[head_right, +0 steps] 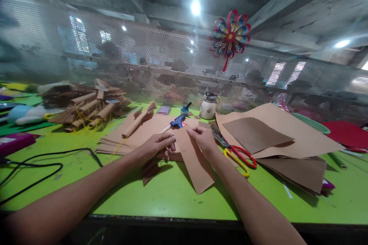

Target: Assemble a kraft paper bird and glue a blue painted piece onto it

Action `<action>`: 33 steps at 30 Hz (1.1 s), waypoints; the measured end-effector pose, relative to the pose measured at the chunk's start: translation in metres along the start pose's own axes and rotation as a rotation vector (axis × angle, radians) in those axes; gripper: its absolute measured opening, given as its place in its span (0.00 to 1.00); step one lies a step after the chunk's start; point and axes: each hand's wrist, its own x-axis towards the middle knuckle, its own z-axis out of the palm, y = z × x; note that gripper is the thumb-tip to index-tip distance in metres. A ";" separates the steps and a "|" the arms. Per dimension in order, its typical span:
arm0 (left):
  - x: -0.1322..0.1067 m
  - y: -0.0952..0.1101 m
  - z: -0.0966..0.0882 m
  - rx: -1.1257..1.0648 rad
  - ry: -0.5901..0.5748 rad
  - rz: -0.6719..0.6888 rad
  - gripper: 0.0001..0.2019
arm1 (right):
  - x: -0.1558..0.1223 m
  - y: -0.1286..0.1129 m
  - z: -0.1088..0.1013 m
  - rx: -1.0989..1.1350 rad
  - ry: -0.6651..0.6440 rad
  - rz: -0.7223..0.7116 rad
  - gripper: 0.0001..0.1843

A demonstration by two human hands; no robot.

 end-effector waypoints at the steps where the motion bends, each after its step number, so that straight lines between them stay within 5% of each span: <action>1: -0.001 0.001 0.000 -0.008 0.001 0.001 0.17 | -0.001 0.001 0.001 0.004 -0.005 0.001 0.20; 12: 0.002 -0.002 -0.001 -0.117 0.117 -0.078 0.18 | 0.004 0.001 -0.009 0.039 0.036 0.053 0.21; 27: -0.003 0.000 0.007 -0.215 -0.079 -0.189 0.14 | -0.012 -0.003 0.011 0.197 -0.075 0.171 0.24; 33: 0.002 -0.007 -0.001 -0.271 0.068 -0.166 0.13 | -0.004 -0.004 0.004 0.196 -0.134 0.095 0.24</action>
